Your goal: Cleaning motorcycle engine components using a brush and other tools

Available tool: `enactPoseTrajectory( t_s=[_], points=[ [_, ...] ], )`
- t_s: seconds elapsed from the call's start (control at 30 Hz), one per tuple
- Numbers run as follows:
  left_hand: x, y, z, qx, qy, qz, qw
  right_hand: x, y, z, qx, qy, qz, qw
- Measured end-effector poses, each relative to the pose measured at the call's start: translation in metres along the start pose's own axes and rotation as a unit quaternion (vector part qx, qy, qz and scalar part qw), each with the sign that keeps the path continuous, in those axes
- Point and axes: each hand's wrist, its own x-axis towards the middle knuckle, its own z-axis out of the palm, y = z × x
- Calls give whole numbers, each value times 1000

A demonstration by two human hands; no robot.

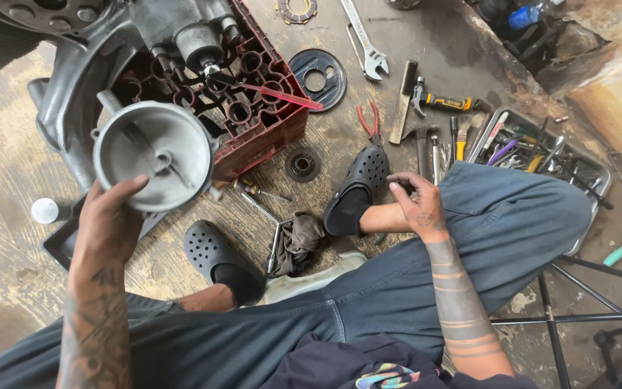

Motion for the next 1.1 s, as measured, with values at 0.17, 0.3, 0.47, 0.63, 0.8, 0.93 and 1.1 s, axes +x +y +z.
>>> enactPoseTrajectory(
  t_s=[0.17, 0.3, 0.47, 0.63, 0.8, 0.93, 1.1],
  points=[
    [-43, -20, -3, -225, -25, 46, 973, 8, 2, 14, -6, -24, 15, 1000],
    [-61, -65, -1, -375, -26, 31, 926, 17, -1, 30, -17, -75, 13, 997],
    [-64, -93, -3, -525, -65, 47, 847, 19, -4, 48, -26, -121, -8, 992],
    [-59, -90, -21, -486, 0, 95, 869, 16, -5, 60, -52, -203, -3, 978],
    [-62, -67, -11, -516, 4, 114, 849, 21, -3, 65, -72, -215, 14, 974],
    [-62, -70, -21, -520, 48, 134, 842, 27, 3, 61, -101, -209, 46, 972],
    [-70, -37, -10, -535, 28, 156, 830, 44, 1, 53, -96, -228, 66, 967]
  ],
)
